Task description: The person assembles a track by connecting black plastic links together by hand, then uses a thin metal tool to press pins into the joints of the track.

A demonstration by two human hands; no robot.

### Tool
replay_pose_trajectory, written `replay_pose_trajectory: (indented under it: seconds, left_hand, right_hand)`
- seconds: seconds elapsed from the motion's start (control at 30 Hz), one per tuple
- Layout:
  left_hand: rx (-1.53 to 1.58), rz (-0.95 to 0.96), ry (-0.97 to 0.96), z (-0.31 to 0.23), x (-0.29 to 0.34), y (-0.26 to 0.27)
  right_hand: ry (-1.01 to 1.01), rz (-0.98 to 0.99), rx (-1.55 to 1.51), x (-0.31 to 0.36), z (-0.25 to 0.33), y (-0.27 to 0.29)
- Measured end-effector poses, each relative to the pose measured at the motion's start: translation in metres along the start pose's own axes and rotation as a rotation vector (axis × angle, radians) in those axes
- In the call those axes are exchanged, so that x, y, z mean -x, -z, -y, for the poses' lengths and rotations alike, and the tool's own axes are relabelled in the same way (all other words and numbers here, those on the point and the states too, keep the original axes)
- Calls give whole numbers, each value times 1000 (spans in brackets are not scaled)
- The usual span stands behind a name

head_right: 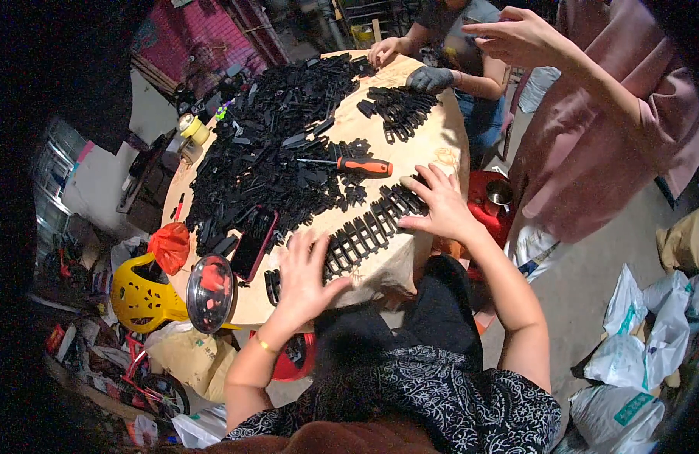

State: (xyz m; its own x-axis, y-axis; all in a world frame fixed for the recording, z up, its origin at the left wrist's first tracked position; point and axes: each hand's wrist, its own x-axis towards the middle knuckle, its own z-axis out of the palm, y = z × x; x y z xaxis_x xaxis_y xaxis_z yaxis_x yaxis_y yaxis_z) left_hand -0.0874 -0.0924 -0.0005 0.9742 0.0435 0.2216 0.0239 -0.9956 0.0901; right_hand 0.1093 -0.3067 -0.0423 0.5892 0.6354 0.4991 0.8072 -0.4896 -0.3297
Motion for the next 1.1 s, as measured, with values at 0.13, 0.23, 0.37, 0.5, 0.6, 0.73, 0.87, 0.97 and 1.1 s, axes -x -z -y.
replay_pose_trajectory:
  seconds: [0.13,0.23,0.37,0.5,0.6,0.73,0.87,0.97,1.1]
  left_hand:
    - [-84,18,248,30,36,10]
    - [52,44,303,38,49,4]
    - [-43,54,307,30,41,-3]
    - [-83,-38,62,14,11,9]
    - [145,52,-286,-6,-31,-3]
    - [138,114,-391,-29,-82,-38]
    - [120,147,-361,-41,-90,-47]
    - [150,106,-337,-40,-87,-49]
    - [129,153,-358,-39,-85,-41]
  right_hand:
    - [7,57,57,-4,3,-8]
    - [-76,108,102,-7,11,-4]
    - [-92,8,96,-8,21,-17]
    - [-120,35,141,-12,23,-19]
    - [-107,34,112,-12,15,-17]
    - [-88,49,128,-9,6,-21]
    - [-61,26,110,-11,-4,-21]
    - [-34,13,97,-17,-12,-17]
    - [-21,-36,33,-25,-32,-21]
